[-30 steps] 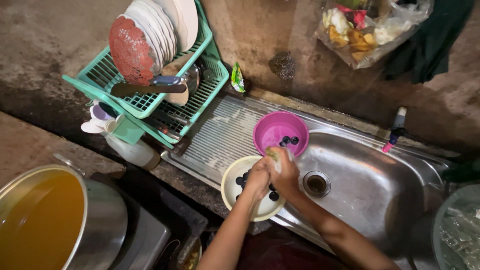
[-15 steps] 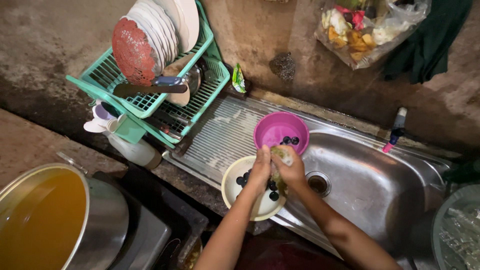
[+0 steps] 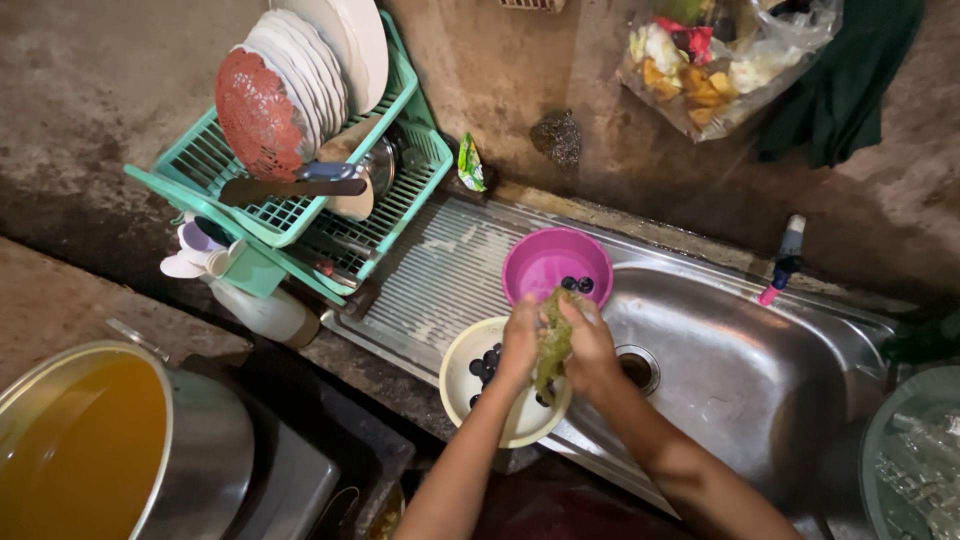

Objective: The person washes dark round fruits in a white bowl using a green leaf, then transfers them one by one into a pink bowl. The person repeatedly rinses the leaf and continues the process over the sink.

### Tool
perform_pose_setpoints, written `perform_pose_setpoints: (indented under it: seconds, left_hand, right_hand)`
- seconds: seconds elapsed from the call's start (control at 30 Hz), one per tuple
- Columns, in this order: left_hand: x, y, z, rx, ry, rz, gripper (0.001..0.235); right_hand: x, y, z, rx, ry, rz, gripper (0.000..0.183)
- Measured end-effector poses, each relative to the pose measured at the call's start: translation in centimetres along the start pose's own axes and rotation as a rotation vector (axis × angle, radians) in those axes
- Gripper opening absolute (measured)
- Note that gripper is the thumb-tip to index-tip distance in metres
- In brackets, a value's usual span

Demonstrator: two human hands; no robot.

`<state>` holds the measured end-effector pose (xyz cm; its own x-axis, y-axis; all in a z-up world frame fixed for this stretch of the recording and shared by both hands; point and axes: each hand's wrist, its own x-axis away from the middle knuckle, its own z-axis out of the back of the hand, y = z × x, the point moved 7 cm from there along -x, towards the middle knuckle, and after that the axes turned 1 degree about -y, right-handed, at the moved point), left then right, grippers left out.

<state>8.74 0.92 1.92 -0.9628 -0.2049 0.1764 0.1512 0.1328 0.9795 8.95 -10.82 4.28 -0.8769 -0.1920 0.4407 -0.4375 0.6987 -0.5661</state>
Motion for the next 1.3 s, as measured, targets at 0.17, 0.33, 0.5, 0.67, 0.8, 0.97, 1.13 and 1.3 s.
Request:
perform_pose_setpoints:
  seconds: [0.17,0.33,0.5,0.67,0.8,0.97,1.13,1.3]
  left_hand:
    - [-0.9,-0.5,1.1,0.095,-0.006,0.515,0.054]
    - [-1.7,3.3,1.0,-0.301,0.007,-0.153,0.04]
    - [0.2,4.6,1.0,-0.369,0.05,-0.517,0.03]
    - [-1.7,3.8,1.4,-0.209,-0.037,-0.401,0.036]
    - [-3.2,-0.8,1.2,0.225,-0.148,0.246,0.033]
    - [-1.7,0.3,1.1,0.558,-0.216,0.391,0.05]
    - [-1.0,1.0,0.6,0.424,-0.062,0.52,0.049]
    - [-1.6,0.3,0.0,0.295,-0.067,0.317,0.038]
  right_hand:
    - [4.4,-2.4,-4.1,0.841,-0.359,0.642,0.031]
    - [3.3,-3.1,-4.9,0.986,-0.264,0.441,0.028]
    - [1.0,-1.1,-3.9,0.119,-0.282,-0.177,0.028]
    - [-0.3,-1.4,-3.4,0.58,-0.386,0.085,0.023]
    - [-1.5,-4.3,-3.4,0.861,-0.473,0.279,0.017]
    - [-0.3,-7.3,-4.9,0.802,-0.39,0.303,0.023]
    - [5.1,-4.8,-7.5,1.588,-0.419,0.753,0.04]
    - [0.8,-3.4,-4.0,1.133,-0.258,0.269,0.024]
